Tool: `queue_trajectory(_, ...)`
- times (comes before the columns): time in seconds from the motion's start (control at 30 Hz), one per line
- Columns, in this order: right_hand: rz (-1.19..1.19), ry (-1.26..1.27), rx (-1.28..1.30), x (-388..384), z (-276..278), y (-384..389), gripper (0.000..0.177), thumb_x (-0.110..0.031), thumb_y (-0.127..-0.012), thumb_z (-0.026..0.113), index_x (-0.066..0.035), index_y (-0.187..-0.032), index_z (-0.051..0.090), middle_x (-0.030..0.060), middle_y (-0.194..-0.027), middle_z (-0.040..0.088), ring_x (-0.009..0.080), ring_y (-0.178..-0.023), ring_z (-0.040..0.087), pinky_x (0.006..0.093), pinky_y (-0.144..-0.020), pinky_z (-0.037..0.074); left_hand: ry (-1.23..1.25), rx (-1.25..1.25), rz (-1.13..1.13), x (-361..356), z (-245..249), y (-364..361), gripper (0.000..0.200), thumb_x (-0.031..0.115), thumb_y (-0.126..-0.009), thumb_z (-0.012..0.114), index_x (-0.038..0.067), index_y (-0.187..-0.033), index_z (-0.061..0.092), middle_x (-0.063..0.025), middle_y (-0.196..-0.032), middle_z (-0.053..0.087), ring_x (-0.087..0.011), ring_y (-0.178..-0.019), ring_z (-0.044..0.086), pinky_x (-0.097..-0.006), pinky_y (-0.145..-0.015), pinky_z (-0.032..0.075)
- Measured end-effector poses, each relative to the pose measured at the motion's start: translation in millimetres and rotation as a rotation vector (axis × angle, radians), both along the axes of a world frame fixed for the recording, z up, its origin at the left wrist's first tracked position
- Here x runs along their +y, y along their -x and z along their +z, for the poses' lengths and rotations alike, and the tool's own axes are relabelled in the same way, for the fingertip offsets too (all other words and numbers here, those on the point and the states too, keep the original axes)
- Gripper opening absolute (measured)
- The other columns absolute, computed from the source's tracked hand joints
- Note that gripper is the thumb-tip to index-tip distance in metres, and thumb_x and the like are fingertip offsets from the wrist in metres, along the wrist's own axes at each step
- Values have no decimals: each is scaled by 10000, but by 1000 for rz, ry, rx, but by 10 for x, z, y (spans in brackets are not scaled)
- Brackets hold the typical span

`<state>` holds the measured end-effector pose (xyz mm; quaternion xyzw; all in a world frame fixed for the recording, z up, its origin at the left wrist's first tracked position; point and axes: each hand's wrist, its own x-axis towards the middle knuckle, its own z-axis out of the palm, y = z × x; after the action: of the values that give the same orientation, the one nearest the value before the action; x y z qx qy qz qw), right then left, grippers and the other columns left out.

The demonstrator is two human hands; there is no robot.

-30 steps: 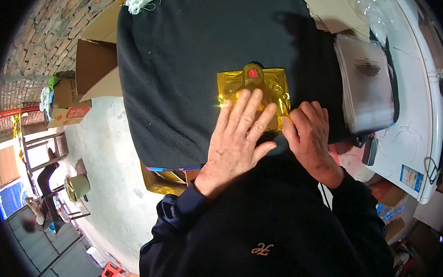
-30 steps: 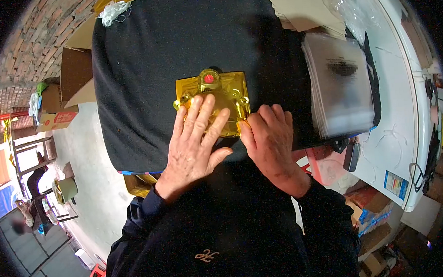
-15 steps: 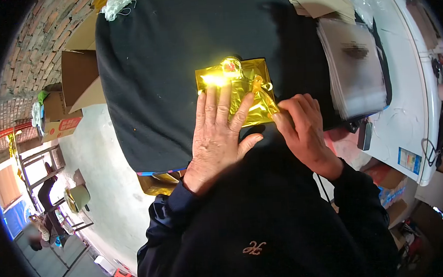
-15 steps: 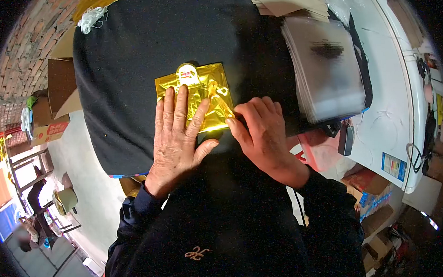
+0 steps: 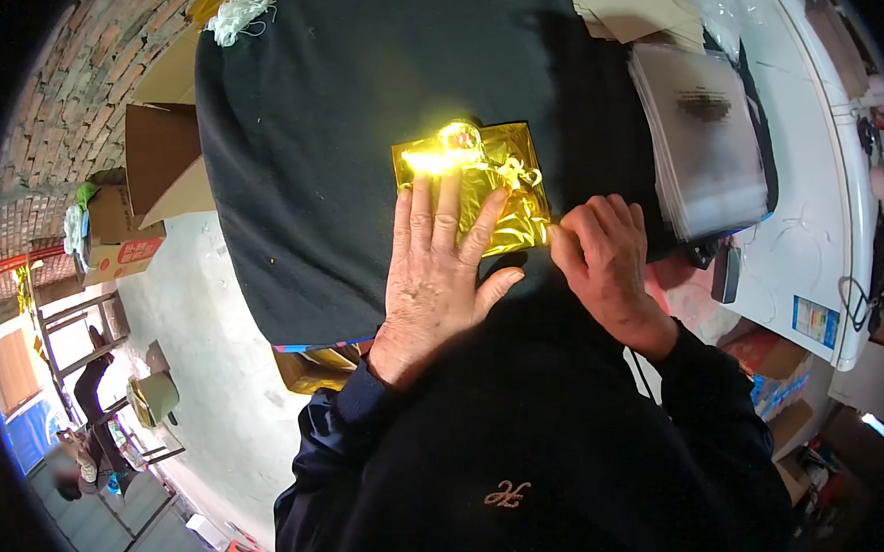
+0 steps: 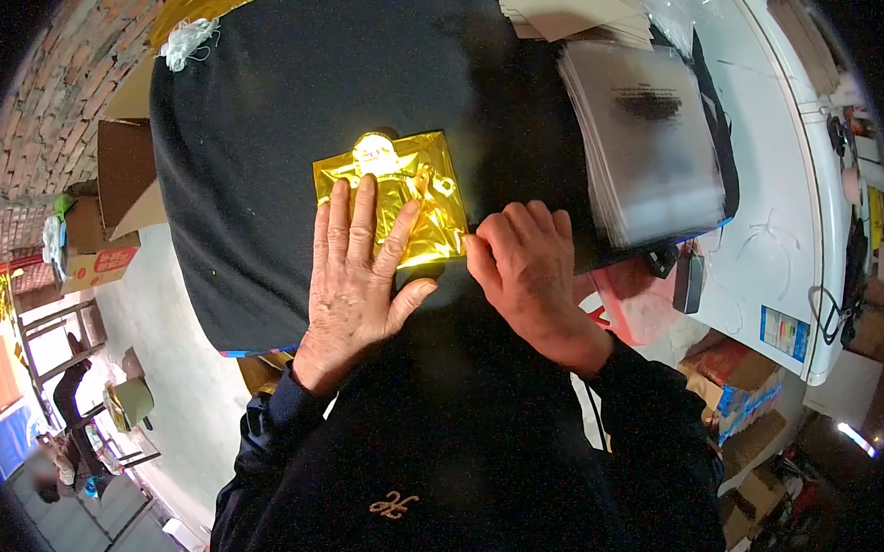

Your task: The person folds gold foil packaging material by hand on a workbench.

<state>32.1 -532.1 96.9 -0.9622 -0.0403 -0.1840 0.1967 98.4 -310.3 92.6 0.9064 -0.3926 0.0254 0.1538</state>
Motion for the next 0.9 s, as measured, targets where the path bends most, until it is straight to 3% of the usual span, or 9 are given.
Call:
queue_trajectory(0.17,26,-188,-93,-45,-18,36,166,-126,-856,773,-118,-939,629,48,-873,565,279,-814,580,431,-747,422,1,6,5,3,12,6,810,677,-972,538,208,-1623,431,-286,-1692,253,-529,-1553,227,-629,-1259,209)
queue_trajectory(0.3,224,-63,-146,-6,18,157,243,-98,-830,790,-104,-1040,667,39,-943,583,253,-872,599,420,-779,446,22,11,3,5,14,3,814,652,-961,574,206,-1625,425,-283,-1695,247,-528,-1553,228,-629,-1259,209)
queue_trajectory(0.4,334,61,-169,23,-81,186,318,-96,-822,796,-84,-1125,701,38,-1021,622,247,-958,613,416,-825,467,45,4,3,7,12,2,868,605,-915,672,217,-1638,390,-273,-1682,259,-517,-1545,249,-632,-1250,243)
queue_trajectory(0.5,237,100,-178,-222,-90,169,341,-105,-812,803,-85,-1142,719,42,-1096,630,250,-1000,609,410,-844,470,39,12,8,-10,10,-1,864,591,-914,685,215,-1635,394,-270,-1679,266,-512,-1549,242,-632,-1250,240)
queue_trajectory(0.57,193,96,-195,-301,-35,159,337,-98,-822,793,-87,-1150,718,34,-1153,625,240,-1018,610,409,-851,470,23,21,18,-9,18,10,862,588,-914,689,213,-1633,397,-270,-1676,267,-512,-1553,232,-631,-1252,236)
queue_trajectory(0.8,391,175,-173,-130,-14,66,370,-135,-838,808,-66,-1190,718,43,-1184,646,237,-1075,620,401,-872,496,22,18,7,-2,1,2,852,605,-925,672,209,-1629,402,-276,-1674,260,-513,-1559,212,-627,-1257,224)
queue_trajectory(0.9,388,132,-200,-220,-23,41,362,-82,-821,793,-41,-1173,718,50,-1148,663,239,-1081,626,400,-844,515,-8,25,12,0,5,7,815,654,-973,566,198,-1630,407,-284,-1699,237,-507,-1575,197,-620,-1269,196)
